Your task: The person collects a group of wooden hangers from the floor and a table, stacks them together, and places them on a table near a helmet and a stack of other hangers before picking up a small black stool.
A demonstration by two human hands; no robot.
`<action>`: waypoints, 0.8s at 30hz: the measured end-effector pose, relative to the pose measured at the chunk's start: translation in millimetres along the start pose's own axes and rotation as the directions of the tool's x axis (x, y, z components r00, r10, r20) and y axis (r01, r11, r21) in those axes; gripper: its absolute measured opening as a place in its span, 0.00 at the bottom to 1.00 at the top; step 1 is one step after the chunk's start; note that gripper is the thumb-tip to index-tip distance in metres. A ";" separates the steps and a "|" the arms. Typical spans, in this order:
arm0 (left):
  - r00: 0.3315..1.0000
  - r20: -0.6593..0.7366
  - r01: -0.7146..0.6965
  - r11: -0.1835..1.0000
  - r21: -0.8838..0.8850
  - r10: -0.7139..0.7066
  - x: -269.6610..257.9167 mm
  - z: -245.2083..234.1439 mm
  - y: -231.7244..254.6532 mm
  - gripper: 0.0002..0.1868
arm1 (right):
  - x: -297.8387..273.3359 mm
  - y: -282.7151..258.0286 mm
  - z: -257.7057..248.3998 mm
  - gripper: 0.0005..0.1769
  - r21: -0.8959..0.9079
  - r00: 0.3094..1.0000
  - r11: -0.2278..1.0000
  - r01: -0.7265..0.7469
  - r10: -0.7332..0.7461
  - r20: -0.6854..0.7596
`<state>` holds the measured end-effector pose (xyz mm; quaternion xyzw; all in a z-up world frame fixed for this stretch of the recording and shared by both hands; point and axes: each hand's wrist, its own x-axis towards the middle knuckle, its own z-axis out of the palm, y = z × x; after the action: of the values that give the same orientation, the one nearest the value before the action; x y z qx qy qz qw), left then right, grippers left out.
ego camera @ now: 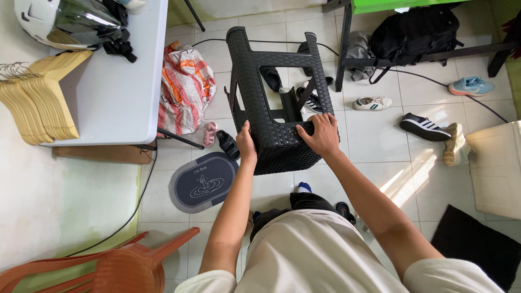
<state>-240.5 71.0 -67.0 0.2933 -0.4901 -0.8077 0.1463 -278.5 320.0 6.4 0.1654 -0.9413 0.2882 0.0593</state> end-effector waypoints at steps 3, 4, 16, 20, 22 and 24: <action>0.996 0.076 -0.048 0.998 0.034 0.045 -2.2 12.9 3.8 0.20 | 4.3 9.1 -1.2 0.29 0.027 1.000 1.000 0.005 -0.005 -0.012; 0.996 0.072 -0.052 0.998 0.032 0.050 -2.2 15.2 0.9 0.20 | 4.9 12.0 -3.0 0.29 0.045 1.000 0.999 -0.003 0.004 -0.004; 0.989 0.079 -0.147 0.864 0.482 0.124 -1.1 25.7 -8.8 0.28 | 25.7 27.2 -4.0 0.27 -0.006 0.999 1.000 0.028 -0.028 -0.026; 0.992 0.049 -0.121 0.780 0.613 0.115 0.3 22.3 -13.3 0.27 | 30.4 18.7 -2.5 0.27 -0.033 0.999 0.999 0.028 -0.028 -0.022; 0.995 0.020 -0.087 0.759 0.645 0.096 3.5 17.3 -17.6 0.27 | 33.0 13.0 -3.8 0.25 -0.086 1.000 0.996 0.022 -0.023 -0.012; 0.958 0.098 -0.266 0.698 0.665 0.271 4.0 15.1 -17.8 0.26 | 35.0 6.6 -4.3 0.24 -0.096 1.000 0.995 0.006 -0.006 0.002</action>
<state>-252.1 88.1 -78.7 0.2547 -0.7848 -0.5452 0.1485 -313.6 317.9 13.7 0.1653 -0.9536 0.2424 0.0672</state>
